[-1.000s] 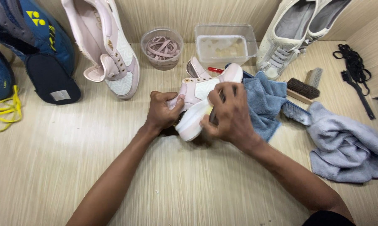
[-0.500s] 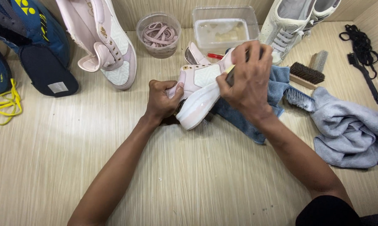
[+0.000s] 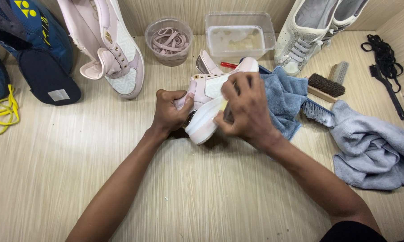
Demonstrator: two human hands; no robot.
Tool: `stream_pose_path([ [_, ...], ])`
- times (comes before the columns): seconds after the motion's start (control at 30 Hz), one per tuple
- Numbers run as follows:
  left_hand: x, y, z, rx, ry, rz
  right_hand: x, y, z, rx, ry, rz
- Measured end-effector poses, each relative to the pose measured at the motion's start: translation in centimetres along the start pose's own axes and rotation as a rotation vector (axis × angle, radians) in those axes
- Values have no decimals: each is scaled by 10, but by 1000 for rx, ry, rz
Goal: The person scrubs the sole and upper of a pink sneaker with a brush, then wipes it with a cloth. They repeat the process on the heel area, dipping the brush into a container of liquid between scrubbing sessions.
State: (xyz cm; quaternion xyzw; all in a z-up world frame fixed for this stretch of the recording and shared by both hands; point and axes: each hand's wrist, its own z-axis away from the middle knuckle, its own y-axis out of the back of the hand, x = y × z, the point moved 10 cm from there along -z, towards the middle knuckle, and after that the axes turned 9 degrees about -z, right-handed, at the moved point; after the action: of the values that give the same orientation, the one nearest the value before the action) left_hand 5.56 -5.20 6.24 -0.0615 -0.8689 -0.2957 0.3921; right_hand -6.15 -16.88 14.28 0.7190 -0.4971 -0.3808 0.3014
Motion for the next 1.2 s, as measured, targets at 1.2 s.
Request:
stream_pose_path([
  [1.2,-13,-5,-4,17,28,51,-8,-13,12,-17,110,74],
])
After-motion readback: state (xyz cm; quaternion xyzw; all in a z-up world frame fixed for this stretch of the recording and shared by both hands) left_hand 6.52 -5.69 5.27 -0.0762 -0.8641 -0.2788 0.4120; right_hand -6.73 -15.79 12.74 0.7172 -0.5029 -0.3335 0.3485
